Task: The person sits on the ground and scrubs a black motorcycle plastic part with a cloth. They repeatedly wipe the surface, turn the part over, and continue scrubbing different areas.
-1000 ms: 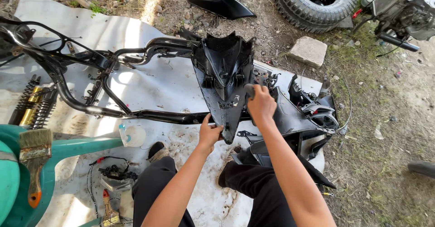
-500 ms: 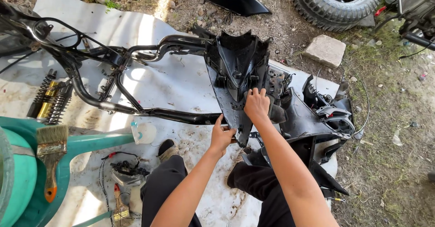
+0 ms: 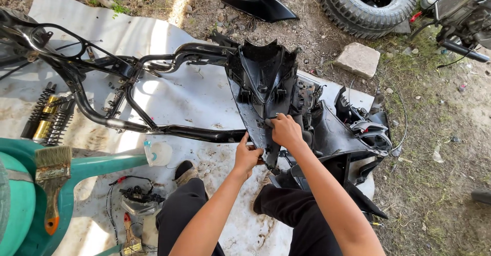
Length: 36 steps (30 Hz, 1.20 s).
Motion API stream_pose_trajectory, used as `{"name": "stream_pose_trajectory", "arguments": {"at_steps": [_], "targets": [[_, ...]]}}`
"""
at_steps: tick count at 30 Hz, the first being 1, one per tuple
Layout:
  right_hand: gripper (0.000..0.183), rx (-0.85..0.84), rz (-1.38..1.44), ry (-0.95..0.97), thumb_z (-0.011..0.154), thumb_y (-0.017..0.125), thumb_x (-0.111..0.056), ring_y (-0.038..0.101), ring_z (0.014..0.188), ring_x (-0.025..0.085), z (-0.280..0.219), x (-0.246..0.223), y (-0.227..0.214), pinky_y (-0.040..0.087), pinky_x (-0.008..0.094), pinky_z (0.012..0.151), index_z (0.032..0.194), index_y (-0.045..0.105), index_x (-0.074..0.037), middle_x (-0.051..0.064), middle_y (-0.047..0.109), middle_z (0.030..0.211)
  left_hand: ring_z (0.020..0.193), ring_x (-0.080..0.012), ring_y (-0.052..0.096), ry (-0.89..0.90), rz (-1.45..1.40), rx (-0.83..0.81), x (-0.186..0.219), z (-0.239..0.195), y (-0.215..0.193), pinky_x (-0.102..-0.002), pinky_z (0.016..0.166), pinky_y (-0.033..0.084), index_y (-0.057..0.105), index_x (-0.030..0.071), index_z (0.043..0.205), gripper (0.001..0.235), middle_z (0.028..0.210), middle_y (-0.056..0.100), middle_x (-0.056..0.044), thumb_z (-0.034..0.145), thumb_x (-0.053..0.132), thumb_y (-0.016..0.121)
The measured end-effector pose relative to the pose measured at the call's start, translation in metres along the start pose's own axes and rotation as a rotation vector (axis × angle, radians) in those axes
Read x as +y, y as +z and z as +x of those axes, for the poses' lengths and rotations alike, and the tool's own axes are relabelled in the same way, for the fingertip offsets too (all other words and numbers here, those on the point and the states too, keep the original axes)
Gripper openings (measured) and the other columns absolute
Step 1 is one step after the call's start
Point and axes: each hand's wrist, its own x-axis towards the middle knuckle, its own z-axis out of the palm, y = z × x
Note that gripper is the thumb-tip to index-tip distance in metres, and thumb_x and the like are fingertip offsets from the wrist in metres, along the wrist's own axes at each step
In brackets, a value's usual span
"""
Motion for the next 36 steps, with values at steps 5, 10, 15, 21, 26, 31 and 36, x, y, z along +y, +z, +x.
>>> {"name": "stream_pose_trajectory", "arguments": {"at_steps": [5, 10, 15, 21, 26, 31, 36], "targets": [[0.017, 0.178, 0.105, 0.218, 0.087, 0.069, -0.021, 0.068, 0.095, 0.036, 0.016, 0.013, 0.017, 0.057, 0.048, 0.079, 0.099, 0.077, -0.01, 0.011, 0.067, 0.1, 0.068, -0.0182, 0.067, 0.01, 0.079, 0.004, 0.001, 0.002, -0.001, -0.038, 0.054, 0.06, 0.021, 0.014, 0.164, 0.095, 0.094, 0.069, -0.013, 0.083, -0.007, 0.066], [0.014, 0.274, 0.071, 0.329, 0.09, 0.071, -0.021, 0.069, 0.094, 0.036, 0.043, 0.027, 0.034, 0.057, 0.048, 0.079, 0.098, 0.076, -0.01, 0.012, 0.067, 0.1, 0.071, -0.0178, 0.067, 0.013, 0.094, -0.005, 0.0, 0.003, -0.002, -0.036, 0.055, 0.061, 0.019, 0.014, 0.164, 0.095, 0.097, 0.068, -0.012, 0.085, -0.005, 0.067], [0.02, 0.085, 0.031, 0.118, 0.078, 0.073, -0.012, 0.069, 0.094, 0.036, 0.05, 0.028, 0.022, 0.056, 0.048, 0.079, 0.096, 0.08, -0.016, 0.009, 0.068, 0.101, 0.071, -0.0177, 0.067, 0.022, 0.096, -0.012, -0.002, 0.007, -0.002, -0.036, 0.054, 0.061, 0.019, 0.014, 0.165, 0.096, 0.097, 0.067, -0.012, 0.084, -0.005, 0.066], [0.028, -0.12, 0.052, -0.07, 0.076, 0.072, -0.011, 0.07, 0.094, 0.036, 0.032, 0.03, 0.015, 0.056, 0.046, 0.084, 0.102, 0.082, -0.017, 0.011, 0.068, 0.102, 0.069, -0.0193, 0.07, 0.031, 0.099, -0.004, 0.003, 0.004, 0.0, -0.037, 0.053, 0.061, 0.02, 0.012, 0.164, 0.095, 0.098, 0.068, -0.012, 0.083, -0.007, 0.065], [0.032, -0.173, 0.108, -0.094, 0.075, 0.073, -0.008, 0.069, 0.092, 0.038, 0.003, 0.017, -0.003, 0.056, 0.047, 0.084, 0.106, 0.08, -0.012, 0.016, 0.069, 0.102, 0.068, -0.0199, 0.069, 0.054, 0.074, 0.004, -0.003, 0.004, -0.001, -0.037, 0.051, 0.06, 0.022, 0.011, 0.163, 0.095, 0.096, 0.067, -0.013, 0.081, -0.009, 0.065], [0.031, -0.196, 0.275, -0.154, 0.075, 0.073, -0.007, 0.069, 0.094, 0.039, -0.027, 0.012, -0.008, 0.056, 0.048, 0.084, 0.106, 0.079, -0.008, 0.017, 0.071, 0.098, 0.066, -0.017, 0.068, 0.099, 0.06, -0.019, -0.009, 0.015, -0.004, -0.036, 0.049, 0.059, 0.03, 0.013, 0.163, 0.093, 0.09, 0.069, -0.01, 0.079, -0.009, 0.066], [0.029, -0.202, 0.312, -0.157, 0.076, 0.073, -0.007, 0.068, 0.095, 0.04, -0.037, 0.006, -0.011, 0.055, 0.048, 0.085, 0.104, 0.078, -0.003, 0.02, 0.072, 0.093, 0.065, -0.0175, 0.068, 0.083, 0.021, -0.013, -0.007, 0.019, -0.004, -0.038, 0.05, 0.062, 0.027, 0.013, 0.162, 0.086, 0.089, 0.069, -0.009, 0.085, -0.01, 0.058]]}}
